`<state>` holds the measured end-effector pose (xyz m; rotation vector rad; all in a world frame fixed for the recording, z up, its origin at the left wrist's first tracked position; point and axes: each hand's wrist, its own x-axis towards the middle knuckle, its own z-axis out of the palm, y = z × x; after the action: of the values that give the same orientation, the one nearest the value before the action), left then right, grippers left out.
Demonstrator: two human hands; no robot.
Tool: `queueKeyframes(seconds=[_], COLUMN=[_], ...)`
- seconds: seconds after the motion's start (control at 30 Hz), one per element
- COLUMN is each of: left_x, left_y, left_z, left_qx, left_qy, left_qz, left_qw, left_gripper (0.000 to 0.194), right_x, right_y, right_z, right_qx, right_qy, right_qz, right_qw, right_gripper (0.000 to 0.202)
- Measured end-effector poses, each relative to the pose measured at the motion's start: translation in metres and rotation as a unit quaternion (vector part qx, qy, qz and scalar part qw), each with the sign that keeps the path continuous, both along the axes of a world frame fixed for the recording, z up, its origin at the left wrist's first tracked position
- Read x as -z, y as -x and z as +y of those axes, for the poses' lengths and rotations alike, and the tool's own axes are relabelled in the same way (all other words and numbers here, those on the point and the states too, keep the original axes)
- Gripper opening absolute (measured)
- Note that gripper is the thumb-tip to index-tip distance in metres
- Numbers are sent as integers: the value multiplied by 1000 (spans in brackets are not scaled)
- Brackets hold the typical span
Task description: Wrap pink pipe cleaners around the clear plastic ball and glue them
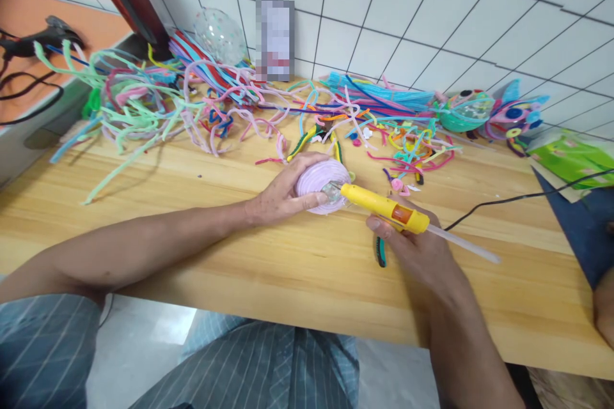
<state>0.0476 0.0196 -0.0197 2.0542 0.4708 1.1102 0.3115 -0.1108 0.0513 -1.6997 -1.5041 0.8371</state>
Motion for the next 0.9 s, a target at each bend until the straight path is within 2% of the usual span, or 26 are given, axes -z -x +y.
queueKeyframes(seconds=[0.17,0.5,0.7,0.9], left_x=[2,3,3,2], left_y=[-1,-1,-2,0], left_z=[0,1,0,0], left_qx=[-2,-1,-4,0], left_qy=[9,8,11,3], left_qz=[-2,-7,-9,-7], left_qw=[1000,1000,1000,1000], left_gripper=[71,70,70,68], right_x=[-5,7,4,2], right_y=[7,0,6,6], right_z=[1,1,1,3], right_qx=[-13,9,-11,9], right_qy=[-40,-51,-36,-46], right_qz=[-57,-51,-34,-32], right_qw=[997,997,999,998], right_gripper=[41,30,33,28])
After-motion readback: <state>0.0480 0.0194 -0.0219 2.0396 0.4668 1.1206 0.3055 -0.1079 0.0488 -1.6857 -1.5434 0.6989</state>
